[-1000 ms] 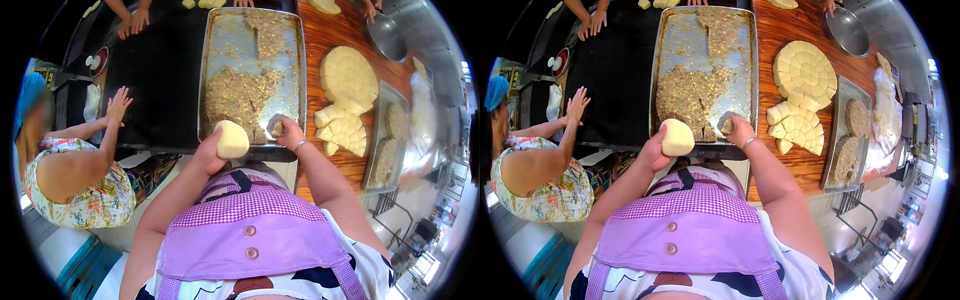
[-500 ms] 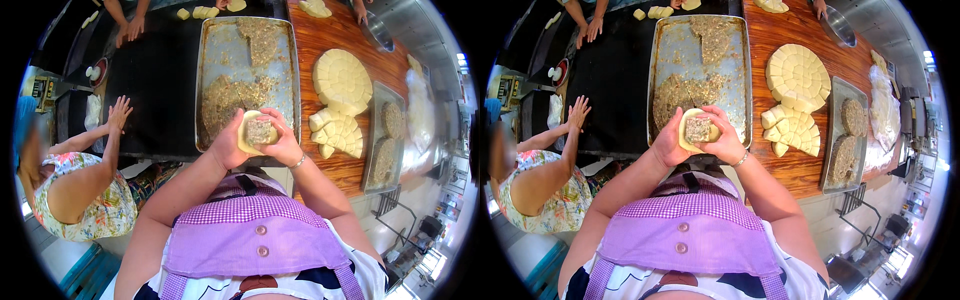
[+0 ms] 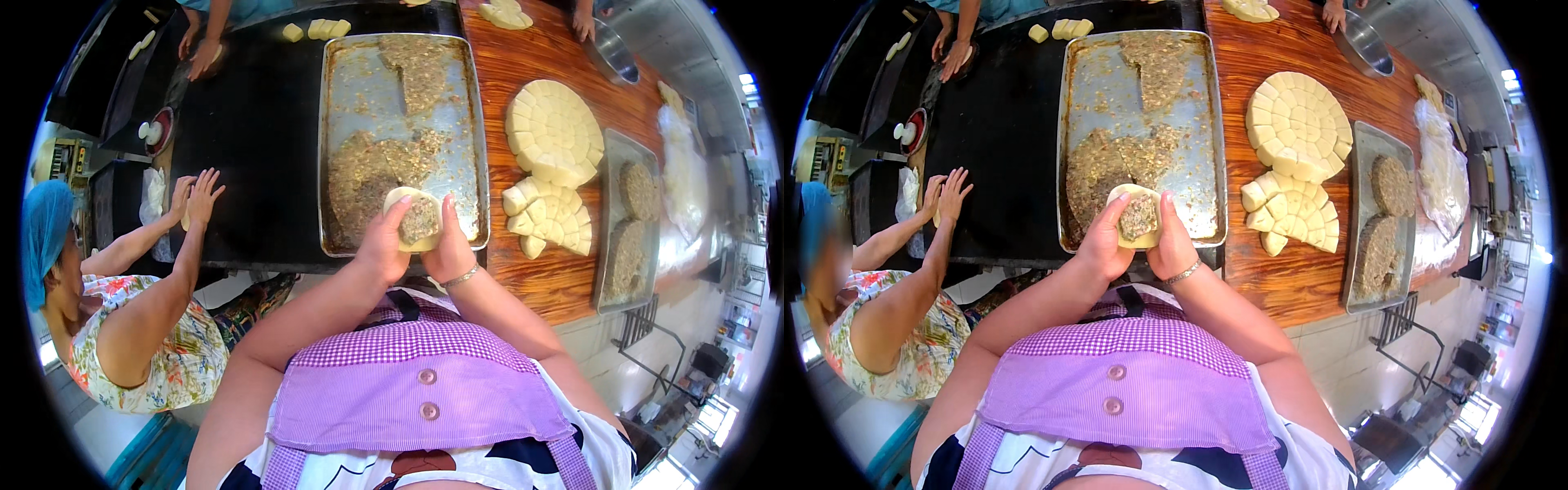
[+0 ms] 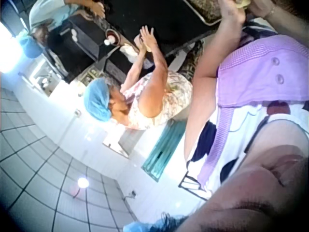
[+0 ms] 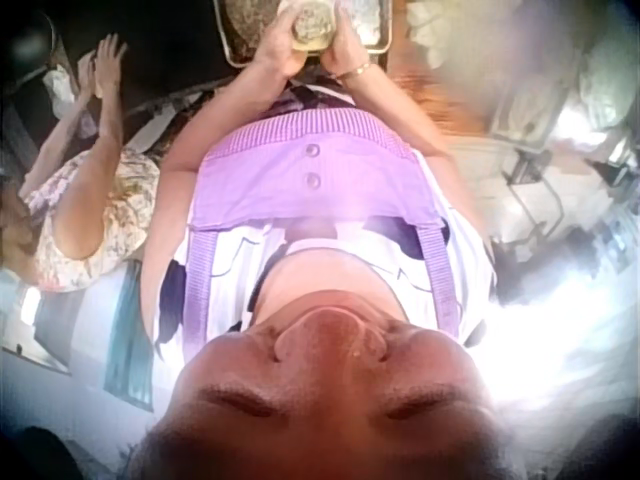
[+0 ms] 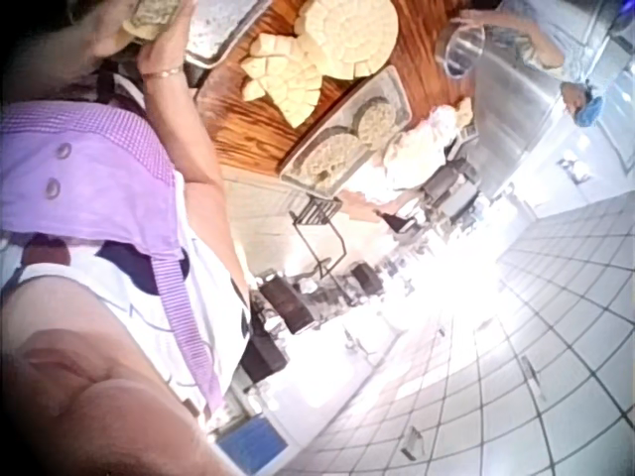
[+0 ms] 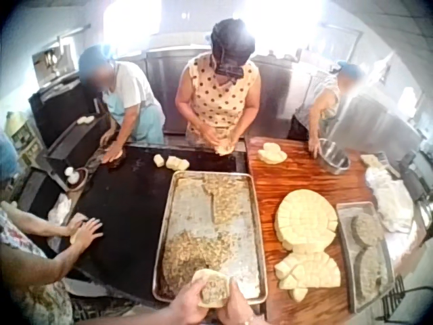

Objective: The person is flattening pieces of dough by hand, adding a spoonful of stuffing mixture from a large tray, and pinching the dough closed to form round stuffed pastries.

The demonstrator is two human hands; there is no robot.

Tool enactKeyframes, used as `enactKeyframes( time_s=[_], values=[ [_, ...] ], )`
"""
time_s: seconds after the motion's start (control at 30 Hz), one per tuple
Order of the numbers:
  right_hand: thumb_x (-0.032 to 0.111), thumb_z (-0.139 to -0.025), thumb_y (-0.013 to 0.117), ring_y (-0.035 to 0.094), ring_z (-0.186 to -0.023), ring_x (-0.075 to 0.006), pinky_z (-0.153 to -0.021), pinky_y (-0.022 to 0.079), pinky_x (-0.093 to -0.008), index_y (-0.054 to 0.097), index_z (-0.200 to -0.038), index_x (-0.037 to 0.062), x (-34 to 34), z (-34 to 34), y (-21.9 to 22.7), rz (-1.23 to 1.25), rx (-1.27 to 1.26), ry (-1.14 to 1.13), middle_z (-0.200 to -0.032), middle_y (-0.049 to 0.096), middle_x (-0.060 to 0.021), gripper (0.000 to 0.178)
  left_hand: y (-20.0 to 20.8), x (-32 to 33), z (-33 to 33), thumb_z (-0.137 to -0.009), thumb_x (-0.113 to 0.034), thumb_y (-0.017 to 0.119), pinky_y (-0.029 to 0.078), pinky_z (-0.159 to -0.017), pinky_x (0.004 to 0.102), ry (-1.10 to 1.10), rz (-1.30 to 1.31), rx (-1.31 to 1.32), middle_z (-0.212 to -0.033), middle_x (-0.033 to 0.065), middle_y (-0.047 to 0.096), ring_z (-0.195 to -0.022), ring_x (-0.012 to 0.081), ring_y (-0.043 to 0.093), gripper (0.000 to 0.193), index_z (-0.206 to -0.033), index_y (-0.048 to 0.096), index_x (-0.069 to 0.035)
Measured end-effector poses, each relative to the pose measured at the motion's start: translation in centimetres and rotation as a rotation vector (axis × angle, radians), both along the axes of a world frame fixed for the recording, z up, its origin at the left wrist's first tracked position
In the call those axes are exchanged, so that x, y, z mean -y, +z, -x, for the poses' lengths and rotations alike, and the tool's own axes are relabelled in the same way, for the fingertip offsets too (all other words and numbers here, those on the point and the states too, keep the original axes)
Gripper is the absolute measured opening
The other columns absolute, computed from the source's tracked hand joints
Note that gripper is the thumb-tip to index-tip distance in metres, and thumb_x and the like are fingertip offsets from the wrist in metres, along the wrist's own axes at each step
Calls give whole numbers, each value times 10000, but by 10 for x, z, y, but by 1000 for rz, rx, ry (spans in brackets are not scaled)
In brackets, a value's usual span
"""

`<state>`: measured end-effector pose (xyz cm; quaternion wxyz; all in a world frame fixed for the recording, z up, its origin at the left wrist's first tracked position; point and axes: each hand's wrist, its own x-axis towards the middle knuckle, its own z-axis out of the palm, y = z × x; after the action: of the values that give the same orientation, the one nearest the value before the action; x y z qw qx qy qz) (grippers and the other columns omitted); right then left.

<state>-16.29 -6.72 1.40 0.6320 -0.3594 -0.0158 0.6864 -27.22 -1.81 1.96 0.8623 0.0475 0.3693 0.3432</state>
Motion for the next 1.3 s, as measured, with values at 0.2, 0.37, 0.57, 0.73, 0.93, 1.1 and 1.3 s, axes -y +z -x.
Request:
enactKeyframes(
  time_s=[0.2, 0.37, 0.57, 0.73, 0.93, 1.1, 1.3],
  values=[
    [232, -1025, 514, 583, -1125, -177, -994, 448, -319, 605, -1218, -16, -10, 21, 5, -24, 430, -187, -1199, 649, -97, 327, 0, 10, -13, -993, -173, 572, 492, -862, 308, 133, -306, -429, -1072, 42, 660, -965, 145, 616, 247, -1180, 613, -18],
    [210, -1033, 486, 585, -1110, -171, -992, 444, -307, 599, -1228, -31, -22, 26, -2, 8, 628, -214, -1160, 658, -99, 330, 7, 0, -20, -1033, -228, 516, 482, -880, 304, 70, -386, -518, -1130, 59, 632, -1003, 149, 597, 311, -1239, 575, -3],
    [275, -1059, 437, 528, -1214, -195, -1047, 404, -320, 501, -1346, -38, -39, 24, 10, -16, 314, -242, -1317, 570, -135, 430, 4, -24, -1, -1061, -300, 446, 489, -970, 366, 85, -398, 55, -1208, 84, 609, -1094, 194, 604, 366, -1314, 506, -42],
    [244, -1013, 509, 492, -1249, -189, -1065, 378, -304, 485, -1380, -36, -42, 11, 19, -44, 418, -244, -1349, 548, -144, 463, 21, -17, -10, -1025, -130, 504, 500, -974, 354, 136, -344, -62, -1226, 83, 594, -1121, 186, 585, 308, -1316, 503, -30],
    [119, -965, 515, 597, -1059, -165, -942, 468, -282, 609, -1216, -41, -36, 20, 14, -28, 577, -194, -1171, 648, -107, 312, 13, -8, -18, -1009, -58, 460, 501, -963, 323, 91, -499, -317, -1167, 93, 622, -1065, 175, 604, 260, -1236, 570, 5],
    [255, -1038, 463, 601, -1067, -184, -940, 476, -306, 553, -1267, -34, -50, 3, 12, -58, 202, -329, -1192, 628, -113, 380, 16, -32, -19, -1054, -324, 461, 464, -1022, 367, 81, -388, 19, -1262, 97, 589, -1162, 206, 573, 401, -1303, 514, -15],
    [346, -1009, 558, 488, -1238, -193, -1059, 403, -343, 474, -1344, -11, -39, 6, 36, -282, 737, -208, -1313, 536, -114, 497, 26, -32, -7, -1041, -364, 476, 469, -1027, 391, 48, -450, 123, -1298, 92, 560, -1197, 221, 556, 461, -1379, 451, -51]
  ],
)
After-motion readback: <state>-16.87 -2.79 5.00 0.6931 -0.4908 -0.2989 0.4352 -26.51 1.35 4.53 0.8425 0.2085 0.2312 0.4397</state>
